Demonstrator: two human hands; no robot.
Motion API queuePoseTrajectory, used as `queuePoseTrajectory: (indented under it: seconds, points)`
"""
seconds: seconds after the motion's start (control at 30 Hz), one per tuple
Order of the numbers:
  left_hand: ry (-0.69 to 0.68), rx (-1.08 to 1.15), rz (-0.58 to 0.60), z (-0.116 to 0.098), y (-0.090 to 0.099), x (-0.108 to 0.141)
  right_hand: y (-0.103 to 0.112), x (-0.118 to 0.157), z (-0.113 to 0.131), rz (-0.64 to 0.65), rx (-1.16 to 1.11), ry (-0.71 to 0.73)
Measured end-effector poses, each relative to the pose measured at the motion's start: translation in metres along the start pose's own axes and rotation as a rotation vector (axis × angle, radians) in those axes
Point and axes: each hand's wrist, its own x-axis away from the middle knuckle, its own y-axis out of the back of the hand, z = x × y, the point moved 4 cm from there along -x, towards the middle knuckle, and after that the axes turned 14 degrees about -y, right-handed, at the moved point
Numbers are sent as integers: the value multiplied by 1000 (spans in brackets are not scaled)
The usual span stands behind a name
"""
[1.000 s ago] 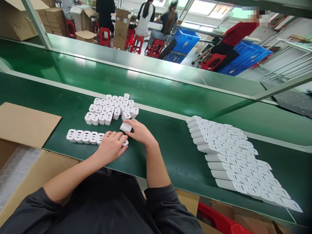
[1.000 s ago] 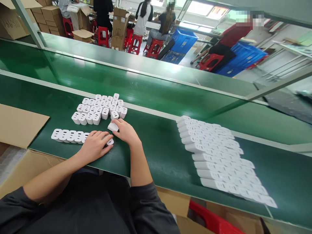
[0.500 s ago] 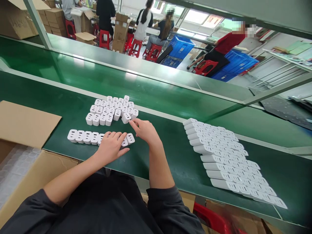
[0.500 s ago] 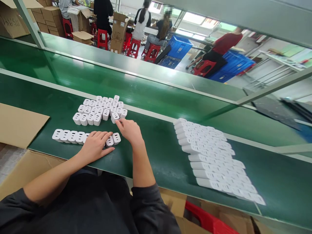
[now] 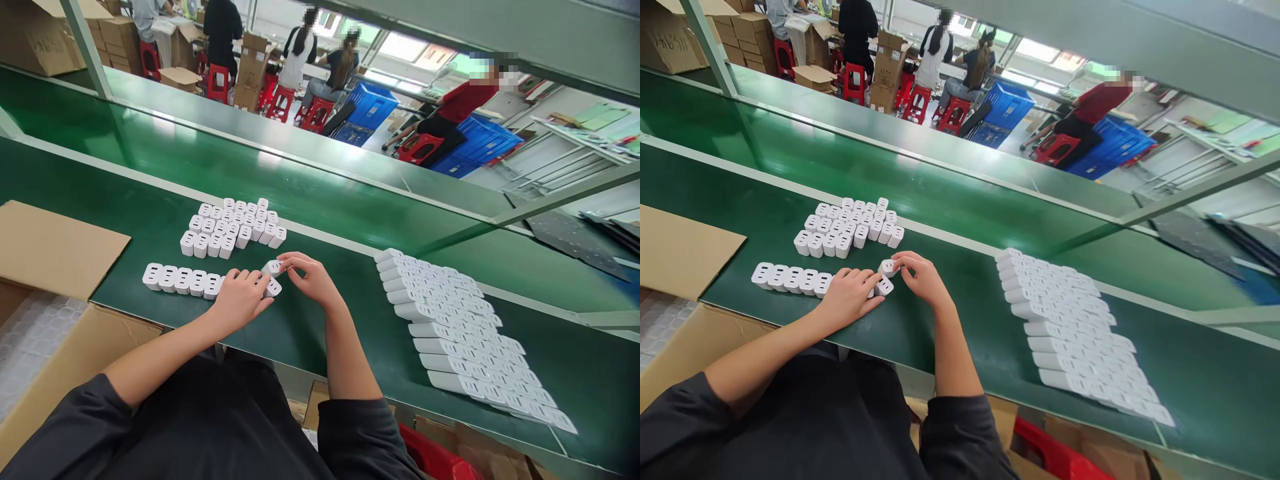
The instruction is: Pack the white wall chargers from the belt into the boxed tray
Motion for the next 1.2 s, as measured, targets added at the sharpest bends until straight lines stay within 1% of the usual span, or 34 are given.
queuePoseTrajectory:
  seconds: [0.13,0.27,0.4,0.47,0.57,0.63,0.73,0.8,0.9,1.0,1.1,1.2]
  points:
    - [48,16,31,-7,-2,-10,0,13,-4,-38,-13,5]
    - [78,42,68,-8,-5,-16,-3,15,-3,7,65,14]
    - [46,82,68,-2,-3,-12,-4,19,-1,37,-33,-11]
    - [32,102,70,2,-1,-8,-7,23,2,88,-114,-30]
    - [13,139,80,5,2,-2,-11,28,5,211,-250,-64]
    - [11,163,79,6,3,1,-9,24,6,243,-279,-75]
    - [15,140,66,5,3,3,-5,5,17,169,-161,-66]
    - [10,96,65,3,2,3,-10,-15,34,152,-11,-4]
    - [19,59,52,0,-1,1,-30,-43,69,199,226,137]
    - [23,44,25,-1,-2,2,-53,-64,93,235,459,185]
    - [9,31,3,0,0,7,-67,-76,103,235,614,200]
    - [22,40,-7,2,6,15,-72,-80,100,229,670,237]
